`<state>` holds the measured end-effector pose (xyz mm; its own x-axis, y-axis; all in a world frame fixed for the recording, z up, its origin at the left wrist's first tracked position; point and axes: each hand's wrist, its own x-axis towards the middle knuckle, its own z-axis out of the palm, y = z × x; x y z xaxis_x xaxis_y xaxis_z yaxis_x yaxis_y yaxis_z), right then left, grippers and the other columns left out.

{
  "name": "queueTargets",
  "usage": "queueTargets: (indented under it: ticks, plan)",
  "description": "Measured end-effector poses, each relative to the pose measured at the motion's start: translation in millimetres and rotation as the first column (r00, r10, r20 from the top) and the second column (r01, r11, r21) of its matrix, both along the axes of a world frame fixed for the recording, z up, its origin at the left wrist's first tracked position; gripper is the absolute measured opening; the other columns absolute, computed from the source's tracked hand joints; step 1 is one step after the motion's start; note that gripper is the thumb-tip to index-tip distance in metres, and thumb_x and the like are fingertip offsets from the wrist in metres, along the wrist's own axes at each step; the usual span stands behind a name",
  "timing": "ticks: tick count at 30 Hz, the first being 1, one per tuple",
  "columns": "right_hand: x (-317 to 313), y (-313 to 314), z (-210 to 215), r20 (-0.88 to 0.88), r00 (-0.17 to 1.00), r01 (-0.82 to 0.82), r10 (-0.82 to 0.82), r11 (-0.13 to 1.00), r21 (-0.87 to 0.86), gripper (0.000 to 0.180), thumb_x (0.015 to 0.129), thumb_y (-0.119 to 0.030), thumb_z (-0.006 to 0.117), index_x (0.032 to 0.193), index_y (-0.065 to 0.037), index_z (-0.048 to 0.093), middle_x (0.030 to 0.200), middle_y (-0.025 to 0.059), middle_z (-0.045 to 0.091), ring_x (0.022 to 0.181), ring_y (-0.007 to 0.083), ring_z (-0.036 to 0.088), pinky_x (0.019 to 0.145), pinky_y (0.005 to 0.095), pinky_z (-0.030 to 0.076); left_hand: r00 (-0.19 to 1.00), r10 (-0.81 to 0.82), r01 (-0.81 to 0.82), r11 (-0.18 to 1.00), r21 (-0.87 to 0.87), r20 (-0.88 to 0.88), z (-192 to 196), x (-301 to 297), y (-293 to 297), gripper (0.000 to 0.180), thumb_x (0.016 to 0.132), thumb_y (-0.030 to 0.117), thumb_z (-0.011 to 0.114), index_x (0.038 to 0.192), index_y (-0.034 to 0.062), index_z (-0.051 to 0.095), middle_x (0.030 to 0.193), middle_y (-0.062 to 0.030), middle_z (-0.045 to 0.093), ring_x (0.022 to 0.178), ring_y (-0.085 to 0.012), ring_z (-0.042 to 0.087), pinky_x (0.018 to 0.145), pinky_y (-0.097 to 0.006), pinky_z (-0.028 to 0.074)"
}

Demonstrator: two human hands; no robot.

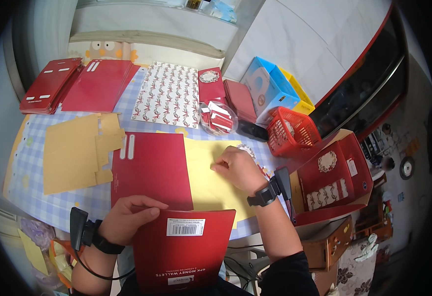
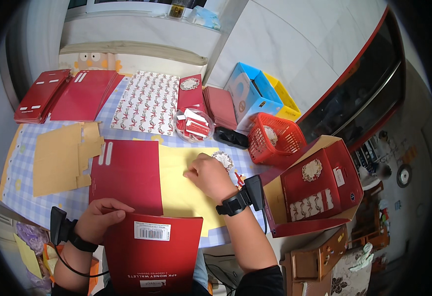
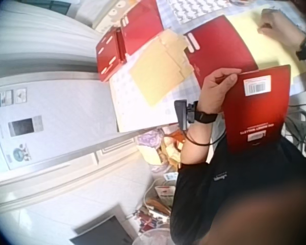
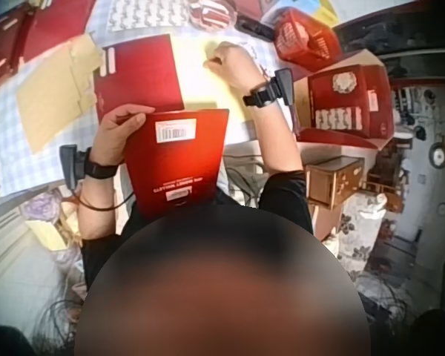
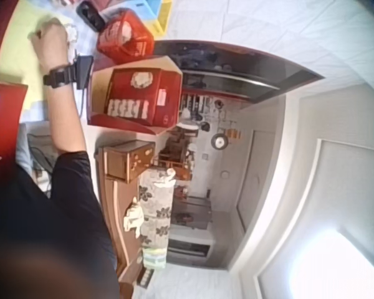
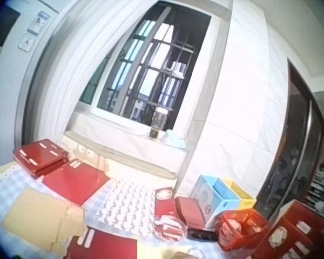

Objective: Assembling and organizing red money wallet packaging sets and envelopes.

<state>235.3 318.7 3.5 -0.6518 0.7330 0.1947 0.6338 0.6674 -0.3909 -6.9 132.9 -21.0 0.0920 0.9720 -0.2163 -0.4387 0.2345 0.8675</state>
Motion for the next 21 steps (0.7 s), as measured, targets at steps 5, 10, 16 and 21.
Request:
queueTargets:
  ticks: [5,10,16,21]
  plan:
    - [1.2,2.0,-3.1,0.019,1.000,0.006,-0.007,0.999,0.042,0.017,0.074,-0.014,0.066,0.069,0.001,0.061,0.076,0.0145,0.059,0.069,0.0328,0.059,0.064,0.0395,0.048,1.000,-0.017,0.017,1.000,-0.003,0.003,3.3,-0.8,0.6,0.017,0.086,0.007,0.062,0.101,-0.0008,0.065,0.094,-0.0078,0.066,0.085,-0.0122,0.062,0.077,-0.026,0.050]
    - [0.7,-1.9,0.8,0.010,1.000,0.029,-0.029,0.999,-0.013,0.018,0.075,-0.015,0.067,0.069,0.001,0.061,0.076,0.0139,0.059,0.070,0.0321,0.059,0.065,0.0392,0.048,0.999,-0.034,0.034,0.999,-0.013,0.013,2.2,-1.3,0.8,0.017,0.087,0.006,0.060,0.102,0.0000,0.065,0.097,-0.0069,0.066,0.088,-0.0113,0.061,0.079,-0.025,0.049]
    - [0.0,0.1,-1.0,-0.001,0.998,0.063,-0.064,0.998,-0.023,0.018,0.074,-0.015,0.068,0.070,0.001,0.062,0.078,0.0142,0.060,0.070,0.0321,0.059,0.065,0.0399,0.048,0.999,-0.036,0.036,0.999,-0.013,0.029,1.2,-0.8,-0.3,0.017,0.087,0.006,0.060,0.102,-0.0001,0.065,0.097,-0.0069,0.066,0.088,-0.0113,0.061,0.080,-0.025,0.049]
    - [1.8,3.5,-7.5,0.003,0.998,0.063,-0.063,0.997,0.045,0.016,0.074,-0.012,0.068,0.070,0.002,0.062,0.075,0.0141,0.061,0.068,0.0308,0.059,0.063,0.0383,0.047,0.999,-0.035,0.035,0.999,-0.007,0.035,3.0,-0.1,0.4,0.017,0.087,0.006,0.060,0.102,0.0000,0.065,0.096,-0.0066,0.066,0.088,-0.0110,0.060,0.080,-0.025,0.048]
